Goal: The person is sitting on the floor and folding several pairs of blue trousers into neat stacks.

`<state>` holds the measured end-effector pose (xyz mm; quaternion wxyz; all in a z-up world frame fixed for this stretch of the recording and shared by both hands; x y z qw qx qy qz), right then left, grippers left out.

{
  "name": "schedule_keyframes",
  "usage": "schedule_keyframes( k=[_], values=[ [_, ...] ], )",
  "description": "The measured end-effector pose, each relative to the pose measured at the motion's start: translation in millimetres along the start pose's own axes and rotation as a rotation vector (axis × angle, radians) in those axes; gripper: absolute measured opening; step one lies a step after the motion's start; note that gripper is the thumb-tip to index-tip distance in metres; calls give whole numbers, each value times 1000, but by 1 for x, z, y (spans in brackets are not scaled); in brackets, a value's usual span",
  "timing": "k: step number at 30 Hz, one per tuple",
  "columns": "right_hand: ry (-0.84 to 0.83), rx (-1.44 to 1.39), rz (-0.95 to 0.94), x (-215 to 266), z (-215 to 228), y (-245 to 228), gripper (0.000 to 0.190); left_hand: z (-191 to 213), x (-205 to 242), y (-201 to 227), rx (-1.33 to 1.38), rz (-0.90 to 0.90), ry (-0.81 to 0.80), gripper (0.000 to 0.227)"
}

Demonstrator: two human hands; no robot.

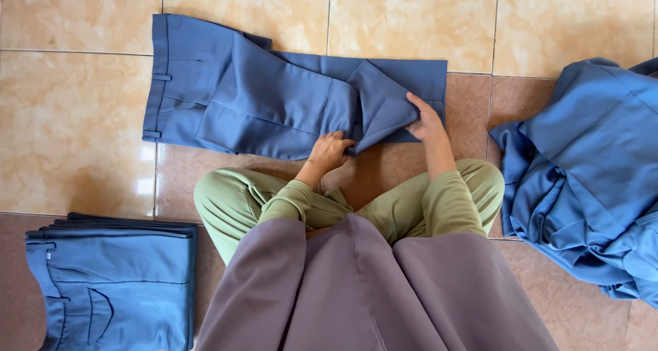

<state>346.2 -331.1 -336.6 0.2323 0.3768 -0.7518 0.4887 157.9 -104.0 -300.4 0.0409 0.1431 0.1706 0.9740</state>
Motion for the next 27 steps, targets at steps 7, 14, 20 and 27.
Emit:
schedule_keyframes(
  k=[7, 14, 20, 27],
  values=[
    [24, 238, 568, 31, -6, -93, 28, 55, 8, -5, -124, 78, 623, 25],
    [499, 304, 862, 79, 37, -77, 23, 104, 21, -6, -166, 110, 886, 30],
    [902, 1181, 196, -36, 161, -22, 35, -18, 5, -52, 75, 251, 26, 21],
    [737, 1428, 197, 26, 92, -37, 49, 41, 13, -104, 326, 415, 236, 19]
  ],
)
Point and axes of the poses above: each hand's wrist, its own x-axis away from the middle knuckle, its own z-axis out of the back of the hand, y = z × x, the point moved 6 cm from there along -x, towards the middle knuckle, and after that the axes turned 5 degrees about -y, right-handed, at the moved point
